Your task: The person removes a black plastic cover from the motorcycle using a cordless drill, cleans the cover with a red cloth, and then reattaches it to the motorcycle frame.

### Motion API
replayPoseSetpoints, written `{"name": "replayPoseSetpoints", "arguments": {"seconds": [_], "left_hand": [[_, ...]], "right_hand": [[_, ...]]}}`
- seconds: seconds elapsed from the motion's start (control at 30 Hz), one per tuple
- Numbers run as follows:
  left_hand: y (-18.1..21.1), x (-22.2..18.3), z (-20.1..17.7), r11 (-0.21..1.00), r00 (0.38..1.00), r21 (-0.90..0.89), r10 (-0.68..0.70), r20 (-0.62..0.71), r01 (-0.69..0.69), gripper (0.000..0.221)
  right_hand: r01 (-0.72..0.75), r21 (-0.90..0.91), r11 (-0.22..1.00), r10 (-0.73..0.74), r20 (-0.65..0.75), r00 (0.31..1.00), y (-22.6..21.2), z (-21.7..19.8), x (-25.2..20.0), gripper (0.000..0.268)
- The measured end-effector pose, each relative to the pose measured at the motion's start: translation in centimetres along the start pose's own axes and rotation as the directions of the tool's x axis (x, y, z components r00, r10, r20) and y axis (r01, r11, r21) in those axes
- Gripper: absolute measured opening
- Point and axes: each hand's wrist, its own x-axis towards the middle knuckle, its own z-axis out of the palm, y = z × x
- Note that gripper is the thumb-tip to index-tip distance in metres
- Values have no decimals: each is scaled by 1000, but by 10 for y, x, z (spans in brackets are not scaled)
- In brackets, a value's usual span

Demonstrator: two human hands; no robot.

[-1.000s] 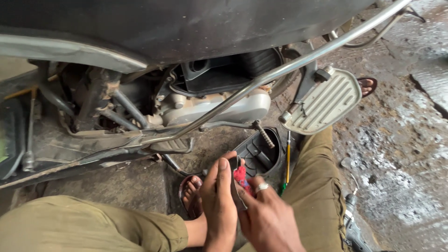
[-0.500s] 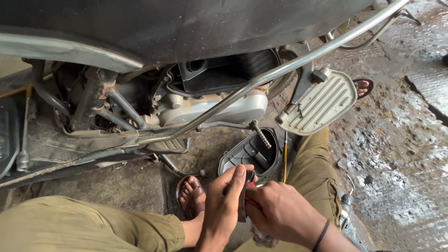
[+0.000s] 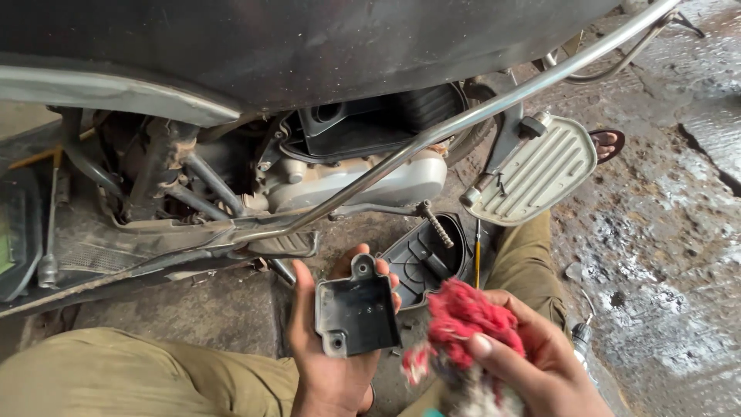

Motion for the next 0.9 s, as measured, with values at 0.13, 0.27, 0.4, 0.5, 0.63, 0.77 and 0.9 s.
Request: {"name": "replayPoseSetpoints", "arguments": {"seconds": [0.13, 0.27, 0.4, 0.5, 0.63, 0.77, 0.9], "left_hand": [[-6, -5, 0, 1000, 1000, 16, 14, -1, -14, 74], [-15, -4, -10, 992, 999, 125, 24, 34, -28, 71], [-15, -10, -19, 955, 993, 278, 113, -22, -103, 65], [-15, -13, -25, 885, 995, 459, 96, -29, -72, 59], [-12, -11, -26, 744, 999, 667, 44, -11, -25, 56], [-9, -9, -15, 616, 998, 788, -59, 35, 9, 48], [2, -4, -10, 443, 997, 897, -70, 29, 5, 43]], "right_hand": [[525, -509, 682, -535, 142, 833, -11, 80, 7, 33], [519, -819, 244, -581, 305, 755, 5, 118, 22, 36], [564, -786, 253, -422, 435, 795, 9, 122, 35, 36], [420, -868, 266, -212, 372, 904, -5, 110, 34, 10], [486, -817, 311, -108, 477, 872, 0, 78, 38, 9], [187, -722, 667, 1, 251, 968, 21, 58, 28, 12], [47, -484, 874, -102, -88, 991, 81, 1, 19, 44]]}}
